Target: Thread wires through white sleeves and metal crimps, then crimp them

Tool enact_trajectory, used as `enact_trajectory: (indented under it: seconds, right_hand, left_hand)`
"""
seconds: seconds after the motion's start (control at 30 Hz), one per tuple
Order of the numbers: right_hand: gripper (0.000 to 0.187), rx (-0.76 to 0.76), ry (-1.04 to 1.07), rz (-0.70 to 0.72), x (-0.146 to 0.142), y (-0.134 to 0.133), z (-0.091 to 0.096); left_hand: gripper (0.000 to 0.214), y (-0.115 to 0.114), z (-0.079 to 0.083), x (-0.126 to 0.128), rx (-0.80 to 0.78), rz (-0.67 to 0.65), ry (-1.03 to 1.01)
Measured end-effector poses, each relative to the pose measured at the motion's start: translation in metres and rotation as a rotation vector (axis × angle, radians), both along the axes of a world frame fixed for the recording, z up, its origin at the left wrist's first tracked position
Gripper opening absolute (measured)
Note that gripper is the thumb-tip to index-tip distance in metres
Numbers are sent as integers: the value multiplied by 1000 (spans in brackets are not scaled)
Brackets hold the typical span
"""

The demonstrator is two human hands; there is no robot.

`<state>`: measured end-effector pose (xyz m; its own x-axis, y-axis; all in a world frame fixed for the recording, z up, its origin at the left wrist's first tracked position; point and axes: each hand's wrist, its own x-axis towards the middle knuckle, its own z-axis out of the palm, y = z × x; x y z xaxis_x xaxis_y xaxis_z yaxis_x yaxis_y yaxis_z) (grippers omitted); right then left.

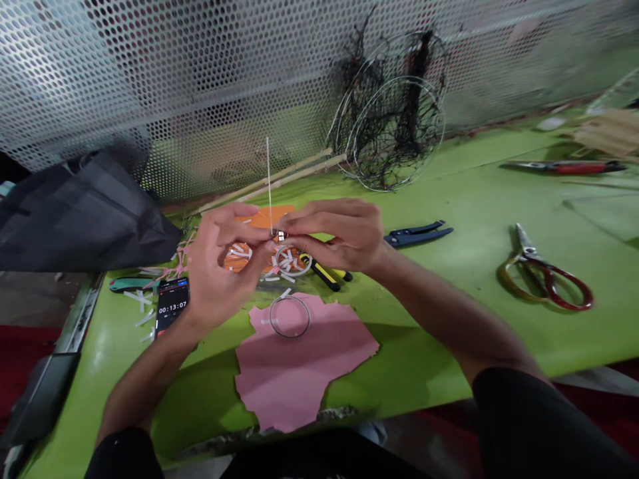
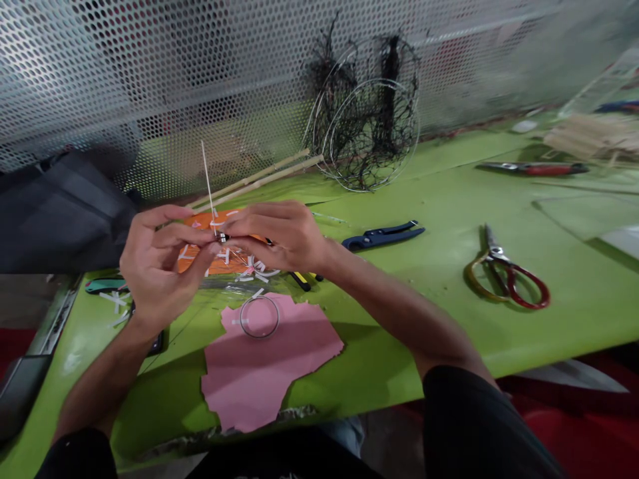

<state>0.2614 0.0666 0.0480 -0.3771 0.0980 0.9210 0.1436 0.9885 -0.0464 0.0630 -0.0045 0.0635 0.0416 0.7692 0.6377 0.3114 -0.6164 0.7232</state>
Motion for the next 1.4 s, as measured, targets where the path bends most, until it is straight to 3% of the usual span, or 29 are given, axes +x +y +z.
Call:
enact_trajectory:
  seconds: [0.13,0.3,0.43,0.63,0.73,1.07,1.4]
  right_hand:
    - [7,111,-2,-16,1,4,0]
    - [11,165,-43,-13,1,6,-4]
    - [11,160,-53,-5,1,4,-3]
    - [11,54,-14,18,-2,1,-2]
    - [11,-14,28,23,-4,1,-3]
    - [10,-34,44,30,-2,4,-4]
    - [9,-21,27,63,-4,3,-2]
  left_hand:
    - [48,1,4,-1,-152,-17,-77]
    - [48,2,9,-1,-245,-1,-93]
    - [43,2,7,0,-152,-4,-70]
    - [52,8,-4,-1,94,-63,-65]
    - [54,10,-7,-1,102,-40,-87]
    - [53,19,4,-14,-221,-165,-124]
    - [59,17,7,-11,-250,-154,-127]
